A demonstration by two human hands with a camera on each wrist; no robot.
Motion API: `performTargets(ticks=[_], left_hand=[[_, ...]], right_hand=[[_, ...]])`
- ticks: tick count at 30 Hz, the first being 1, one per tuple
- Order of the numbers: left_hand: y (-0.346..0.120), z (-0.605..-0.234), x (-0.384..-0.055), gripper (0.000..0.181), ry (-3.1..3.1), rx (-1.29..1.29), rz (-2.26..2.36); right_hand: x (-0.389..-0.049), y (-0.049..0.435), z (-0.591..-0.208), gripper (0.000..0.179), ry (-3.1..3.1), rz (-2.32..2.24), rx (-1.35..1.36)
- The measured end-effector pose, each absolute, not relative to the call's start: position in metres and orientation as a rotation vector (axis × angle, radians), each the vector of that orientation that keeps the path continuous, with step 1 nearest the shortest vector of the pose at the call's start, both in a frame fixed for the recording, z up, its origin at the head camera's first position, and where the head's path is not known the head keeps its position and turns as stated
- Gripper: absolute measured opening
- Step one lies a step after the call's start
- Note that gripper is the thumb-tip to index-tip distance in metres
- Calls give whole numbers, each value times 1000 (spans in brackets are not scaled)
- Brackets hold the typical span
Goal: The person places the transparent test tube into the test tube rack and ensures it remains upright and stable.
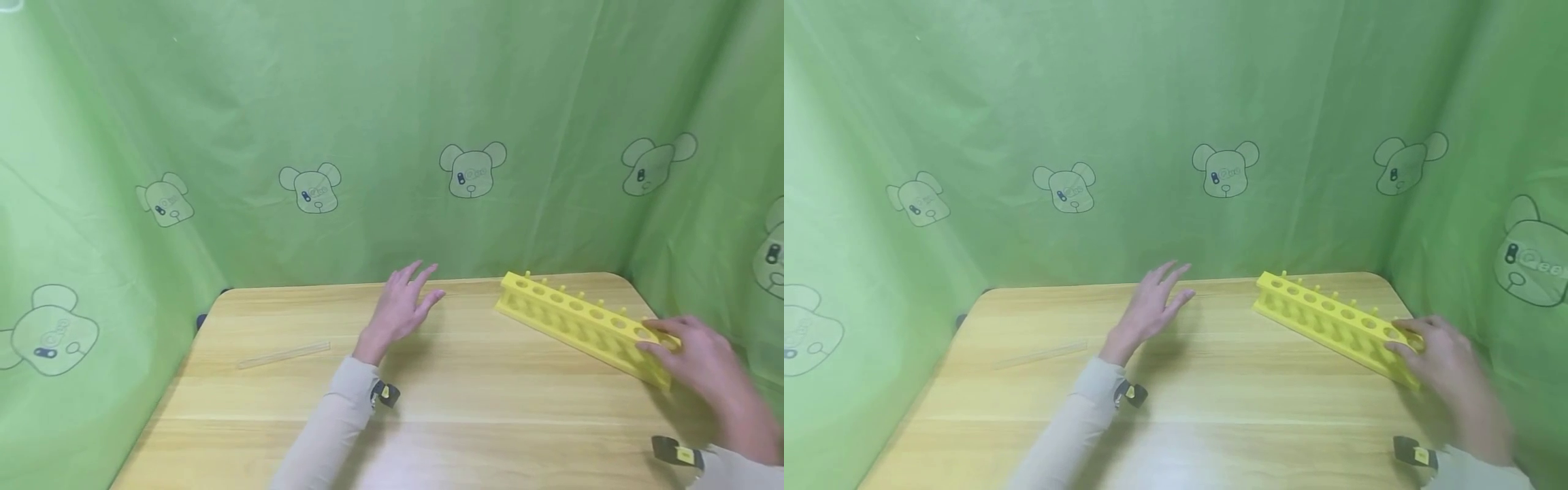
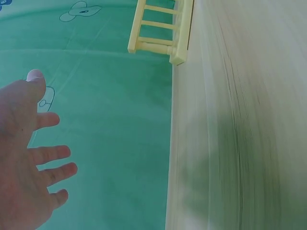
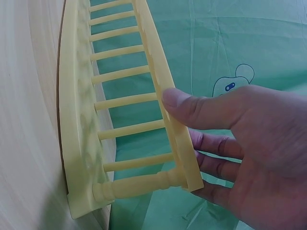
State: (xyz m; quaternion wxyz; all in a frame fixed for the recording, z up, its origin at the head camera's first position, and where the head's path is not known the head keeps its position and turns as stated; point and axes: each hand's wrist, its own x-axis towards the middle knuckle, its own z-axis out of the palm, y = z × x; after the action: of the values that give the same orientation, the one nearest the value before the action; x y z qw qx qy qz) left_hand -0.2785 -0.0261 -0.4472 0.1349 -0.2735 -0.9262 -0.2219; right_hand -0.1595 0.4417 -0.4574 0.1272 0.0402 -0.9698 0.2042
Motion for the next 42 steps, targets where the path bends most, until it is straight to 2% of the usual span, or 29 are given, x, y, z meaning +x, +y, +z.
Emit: performTargets(ticks=[42], left_hand=[[47,-442,-297,65,-2765,-1017,-727]], right_hand=[[-159,439,-456,50,-2821,593,110]])
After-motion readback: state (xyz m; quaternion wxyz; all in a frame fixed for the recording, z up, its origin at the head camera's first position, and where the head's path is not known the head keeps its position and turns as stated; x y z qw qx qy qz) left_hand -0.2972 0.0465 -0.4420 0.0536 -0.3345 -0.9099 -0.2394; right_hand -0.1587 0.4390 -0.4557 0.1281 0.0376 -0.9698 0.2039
